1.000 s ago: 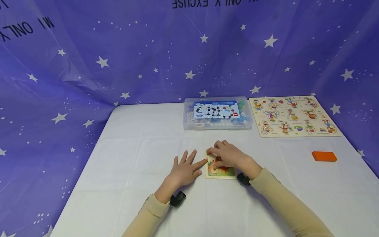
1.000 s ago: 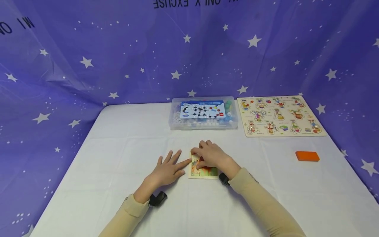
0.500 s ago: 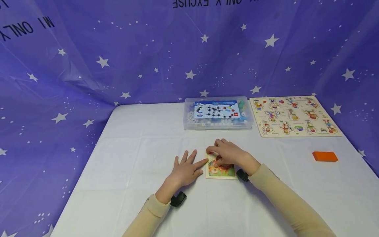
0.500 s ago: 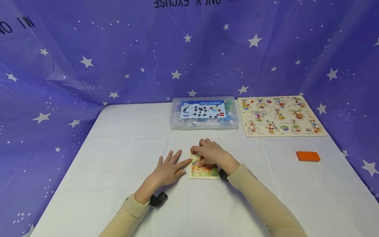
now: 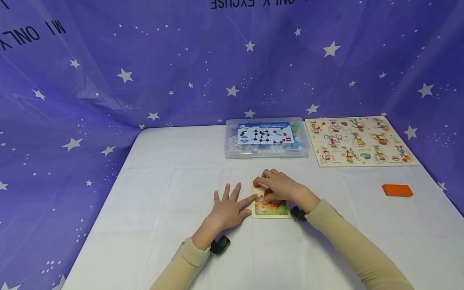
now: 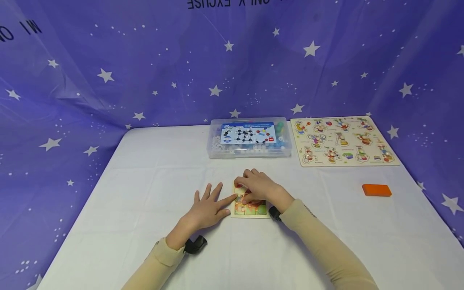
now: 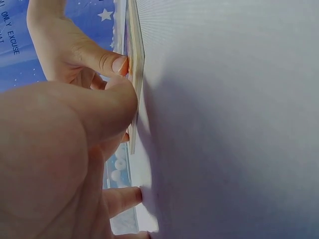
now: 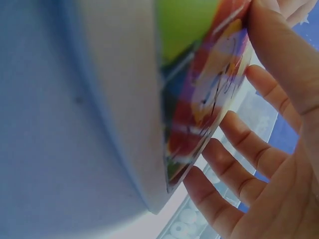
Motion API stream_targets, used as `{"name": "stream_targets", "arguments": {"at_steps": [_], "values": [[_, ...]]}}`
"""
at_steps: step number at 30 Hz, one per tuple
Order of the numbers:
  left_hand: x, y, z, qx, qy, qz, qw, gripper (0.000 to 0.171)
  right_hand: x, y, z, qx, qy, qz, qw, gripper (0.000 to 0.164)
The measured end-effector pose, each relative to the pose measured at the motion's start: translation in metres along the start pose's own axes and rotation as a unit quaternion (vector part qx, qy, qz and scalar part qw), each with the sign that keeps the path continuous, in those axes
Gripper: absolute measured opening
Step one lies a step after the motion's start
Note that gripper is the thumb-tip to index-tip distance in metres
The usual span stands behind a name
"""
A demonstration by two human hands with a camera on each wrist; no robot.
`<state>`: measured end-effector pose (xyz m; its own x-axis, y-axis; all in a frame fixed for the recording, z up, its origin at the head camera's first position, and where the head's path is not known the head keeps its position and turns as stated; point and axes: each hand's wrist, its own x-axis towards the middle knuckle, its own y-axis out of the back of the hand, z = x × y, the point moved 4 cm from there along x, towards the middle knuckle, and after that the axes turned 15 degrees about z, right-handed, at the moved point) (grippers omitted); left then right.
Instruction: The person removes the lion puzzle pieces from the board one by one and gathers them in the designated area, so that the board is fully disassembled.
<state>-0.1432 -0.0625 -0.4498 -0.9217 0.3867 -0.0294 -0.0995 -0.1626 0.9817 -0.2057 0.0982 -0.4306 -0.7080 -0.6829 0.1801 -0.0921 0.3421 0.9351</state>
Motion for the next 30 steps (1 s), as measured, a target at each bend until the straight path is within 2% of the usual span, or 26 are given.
{"name": "stream_targets", "arguments": {"at_steps": [9, 15, 20, 24, 30], "values": [[-0.002, -0.002, -0.001, 0.0, 0.001, 0.0, 1.0, 0.048, 0.003, -0.002, -0.002, 0.005, -0.016, -0.022, 1.0, 0.055], [-0.002, -0.002, 0.0, -0.003, 0.002, 0.004, 1.0, 0.048, 0.01, -0.002, -0.003, 0.005, -0.037, -0.065, 0.997, 0.052], [-0.002, -0.002, 0.0, -0.001, 0.001, 0.004, 1.0, 0.049, 0.016, 0.0, -0.005, 0.035, -0.063, -0.092, 0.993, 0.051], [-0.001, -0.002, 0.0, -0.002, -0.001, 0.004, 1.0, 0.049, 0.018, 0.0, -0.005, 0.053, -0.064, -0.092, 0.992, 0.05], [-0.001, 0.0, 0.001, -0.006, -0.001, 0.005, 1.0, 0.051, 0.016, -0.001, -0.004, 0.086, -0.041, -0.07, 0.993, 0.05]]}}
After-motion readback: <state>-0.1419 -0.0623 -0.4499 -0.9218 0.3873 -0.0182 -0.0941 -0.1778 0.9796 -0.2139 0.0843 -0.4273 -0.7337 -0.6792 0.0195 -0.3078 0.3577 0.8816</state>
